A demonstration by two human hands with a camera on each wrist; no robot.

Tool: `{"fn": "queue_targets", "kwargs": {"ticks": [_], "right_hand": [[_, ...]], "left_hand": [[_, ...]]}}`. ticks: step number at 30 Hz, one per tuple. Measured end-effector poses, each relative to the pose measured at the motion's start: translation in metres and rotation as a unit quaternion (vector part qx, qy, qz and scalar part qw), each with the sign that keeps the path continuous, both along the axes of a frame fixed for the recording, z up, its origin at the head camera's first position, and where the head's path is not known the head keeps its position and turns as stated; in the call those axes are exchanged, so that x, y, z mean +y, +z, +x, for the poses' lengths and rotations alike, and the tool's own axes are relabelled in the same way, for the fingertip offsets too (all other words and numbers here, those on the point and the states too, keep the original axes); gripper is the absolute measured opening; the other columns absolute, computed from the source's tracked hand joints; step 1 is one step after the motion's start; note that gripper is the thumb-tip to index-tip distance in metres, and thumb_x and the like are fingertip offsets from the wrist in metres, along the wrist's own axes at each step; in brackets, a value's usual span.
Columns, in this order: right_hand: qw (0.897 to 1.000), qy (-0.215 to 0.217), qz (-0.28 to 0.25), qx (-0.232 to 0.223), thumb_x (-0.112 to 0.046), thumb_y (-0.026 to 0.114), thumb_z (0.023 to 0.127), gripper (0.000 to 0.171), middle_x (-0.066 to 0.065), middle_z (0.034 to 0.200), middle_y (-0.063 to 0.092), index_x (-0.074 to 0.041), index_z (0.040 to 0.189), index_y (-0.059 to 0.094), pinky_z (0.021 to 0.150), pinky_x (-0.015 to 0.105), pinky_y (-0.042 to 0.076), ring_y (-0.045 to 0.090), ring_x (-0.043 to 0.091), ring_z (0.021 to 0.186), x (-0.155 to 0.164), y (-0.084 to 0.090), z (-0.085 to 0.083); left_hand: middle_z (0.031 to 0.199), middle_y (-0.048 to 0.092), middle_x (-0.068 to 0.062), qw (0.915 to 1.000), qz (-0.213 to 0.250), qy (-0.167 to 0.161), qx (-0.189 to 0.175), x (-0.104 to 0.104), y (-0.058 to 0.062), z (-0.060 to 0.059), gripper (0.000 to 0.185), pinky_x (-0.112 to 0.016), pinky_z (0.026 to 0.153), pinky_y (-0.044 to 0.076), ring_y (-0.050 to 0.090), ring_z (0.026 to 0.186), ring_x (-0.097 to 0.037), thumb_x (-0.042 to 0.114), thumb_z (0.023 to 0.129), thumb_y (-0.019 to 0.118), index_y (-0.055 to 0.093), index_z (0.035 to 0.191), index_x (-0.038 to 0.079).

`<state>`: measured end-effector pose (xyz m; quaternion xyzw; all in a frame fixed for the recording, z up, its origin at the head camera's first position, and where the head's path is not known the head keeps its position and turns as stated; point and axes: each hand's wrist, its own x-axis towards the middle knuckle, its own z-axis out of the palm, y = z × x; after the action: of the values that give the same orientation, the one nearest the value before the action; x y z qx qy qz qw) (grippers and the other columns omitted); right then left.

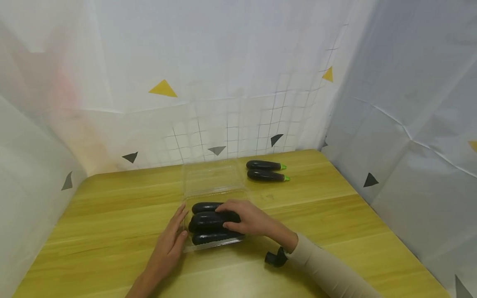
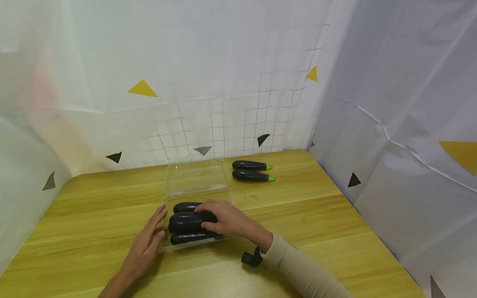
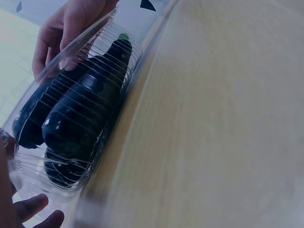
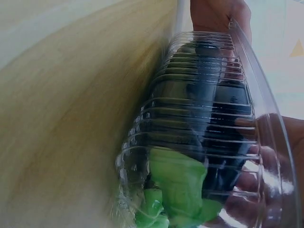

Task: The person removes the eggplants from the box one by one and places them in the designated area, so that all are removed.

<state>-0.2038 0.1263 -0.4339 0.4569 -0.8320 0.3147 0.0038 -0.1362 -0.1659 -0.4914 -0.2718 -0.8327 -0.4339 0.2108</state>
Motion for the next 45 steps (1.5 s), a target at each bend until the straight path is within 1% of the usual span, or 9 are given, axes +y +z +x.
{"fn": "queue_targets", "kwargs": {"ticks": [5, 12, 18, 22, 25, 32, 37, 45], "right_hand": [[1.000, 0.001, -0.006, -0.001, -0.014, 0.074, 0.098, 0.039, 0.004, 0.132, 0.066, -0.010, 0.135, 0.065, 0.098, 0.033, 0.053, 0.061, 0.015, 0.119, 0.000, 0.001, 0.000], [1.000, -0.001, -0.006, 0.001, -0.014, 0.074, 0.098, 0.039, 0.003, 0.130, 0.066, -0.010, 0.136, 0.065, 0.095, 0.032, 0.054, 0.062, 0.014, 0.116, 0.001, 0.003, 0.001], [1.000, 0.000, -0.017, 0.006, -0.014, 0.075, 0.098, 0.038, 0.003, 0.129, 0.066, -0.010, 0.135, 0.065, 0.094, 0.030, 0.054, 0.062, 0.013, 0.116, 0.002, 0.004, 0.000], [1.000, -0.002, -0.018, 0.011, -0.014, 0.075, 0.097, 0.038, 0.002, 0.129, 0.066, -0.010, 0.134, 0.066, 0.094, 0.031, 0.054, 0.062, 0.013, 0.116, 0.003, 0.006, -0.001], [1.000, -0.002, -0.019, 0.013, -0.014, 0.075, 0.097, 0.038, 0.002, 0.130, 0.066, -0.010, 0.134, 0.066, 0.094, 0.032, 0.054, 0.062, 0.014, 0.115, 0.005, 0.008, -0.001], [0.999, -0.005, -0.026, 0.030, -0.013, 0.076, 0.096, 0.039, 0.003, 0.131, 0.068, -0.007, 0.133, 0.067, 0.097, 0.034, 0.053, 0.063, 0.016, 0.118, 0.008, 0.013, -0.001], [0.999, -0.011, -0.031, 0.039, -0.013, 0.077, 0.095, 0.039, 0.002, 0.128, 0.069, -0.007, 0.132, 0.067, 0.094, 0.034, 0.054, 0.063, 0.015, 0.114, 0.010, 0.015, -0.003], [0.999, -0.022, -0.031, 0.034, -0.014, 0.077, 0.096, 0.039, 0.000, 0.131, 0.067, -0.009, 0.134, 0.067, 0.103, 0.041, 0.050, 0.060, 0.019, 0.123, 0.012, 0.022, -0.001]], "left_hand": [[0.164, 0.035, -0.021, 1.0000, -0.004, 0.001, 0.001, 0.000, 0.000, 0.000, 0.063, -0.018, 0.119, 0.017, 0.034, 0.147, -0.042, -0.008, 0.099, 0.055, 0.040, 0.159, 0.004], [0.164, 0.033, -0.021, 0.9999, -0.013, 0.004, -0.003, 0.000, -0.001, 0.000, 0.057, -0.018, 0.120, 0.015, 0.033, 0.147, -0.043, -0.007, 0.100, 0.054, 0.040, 0.156, -0.005], [0.165, 0.033, -0.020, 0.9999, -0.012, 0.006, -0.004, 0.000, 0.000, 0.000, 0.059, -0.019, 0.120, 0.015, 0.033, 0.148, -0.042, -0.006, 0.101, 0.054, 0.039, 0.158, -0.002], [0.165, 0.033, -0.020, 0.9999, -0.011, 0.005, -0.002, 0.000, 0.000, 0.000, 0.061, -0.020, 0.120, 0.016, 0.033, 0.148, -0.041, -0.006, 0.101, 0.055, 0.038, 0.159, 0.001], [0.165, 0.033, -0.020, 0.9999, -0.012, 0.005, -0.001, 0.000, 0.000, -0.001, 0.061, -0.019, 0.120, 0.016, 0.033, 0.147, -0.042, -0.006, 0.101, 0.054, 0.038, 0.160, 0.002], [0.164, 0.033, -0.023, 0.9999, -0.009, 0.001, 0.008, 0.000, 0.000, -0.001, 0.058, -0.020, 0.120, 0.016, 0.033, 0.146, -0.044, -0.006, 0.100, 0.055, 0.040, 0.156, -0.005], [0.165, 0.031, -0.023, 0.9999, -0.008, 0.005, 0.006, 0.000, -0.001, 0.000, 0.054, -0.018, 0.120, 0.015, 0.032, 0.147, -0.044, -0.004, 0.101, 0.056, 0.042, 0.153, -0.009], [0.164, 0.032, -0.024, 0.9999, -0.009, 0.007, 0.009, 0.001, 0.000, 0.001, 0.053, -0.018, 0.120, 0.016, 0.033, 0.145, -0.046, -0.005, 0.100, 0.056, 0.042, 0.151, -0.012]]}}
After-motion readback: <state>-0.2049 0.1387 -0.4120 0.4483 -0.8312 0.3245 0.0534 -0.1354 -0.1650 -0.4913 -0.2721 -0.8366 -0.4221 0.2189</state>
